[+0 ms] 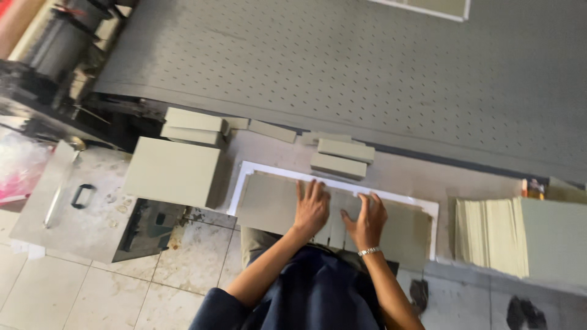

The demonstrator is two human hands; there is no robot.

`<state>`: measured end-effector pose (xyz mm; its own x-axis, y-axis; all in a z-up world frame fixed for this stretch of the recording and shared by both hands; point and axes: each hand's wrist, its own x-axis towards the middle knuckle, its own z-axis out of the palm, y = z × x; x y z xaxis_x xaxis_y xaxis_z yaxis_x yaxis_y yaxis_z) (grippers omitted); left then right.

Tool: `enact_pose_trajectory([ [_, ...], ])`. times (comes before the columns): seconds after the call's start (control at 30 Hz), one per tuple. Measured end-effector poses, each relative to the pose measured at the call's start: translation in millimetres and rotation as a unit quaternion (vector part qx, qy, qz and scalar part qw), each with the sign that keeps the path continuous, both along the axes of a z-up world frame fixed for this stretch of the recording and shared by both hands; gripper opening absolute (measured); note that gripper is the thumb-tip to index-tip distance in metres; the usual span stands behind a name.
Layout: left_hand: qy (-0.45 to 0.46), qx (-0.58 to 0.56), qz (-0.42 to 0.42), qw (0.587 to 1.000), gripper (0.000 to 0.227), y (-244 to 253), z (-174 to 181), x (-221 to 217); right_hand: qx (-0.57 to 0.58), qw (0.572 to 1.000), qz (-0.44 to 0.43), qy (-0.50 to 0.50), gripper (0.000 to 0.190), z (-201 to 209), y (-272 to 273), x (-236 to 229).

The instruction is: The person assembles books by placing stacks of pages into white frames and covering them with red covers. The person repeatedly aligns the pages, inserts them into the frames, and smooths the red covers over the assembled books.

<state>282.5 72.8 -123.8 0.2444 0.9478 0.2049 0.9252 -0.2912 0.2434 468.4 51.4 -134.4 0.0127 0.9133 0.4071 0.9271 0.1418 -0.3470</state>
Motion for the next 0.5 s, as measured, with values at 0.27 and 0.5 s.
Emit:
enact_pose_trajectory([
  [0.27,-0.164,0.080,0.019,0.983,0.039,-15,17,-44,0.091,0.995,0.016,0.043,0.045,41,-9,16],
  [0.5,-0.148,0.105,0.078,0.980,0.037,-15,21,-95,0.085,0.996,-0.010,0.011,0.050,11,-14,49],
])
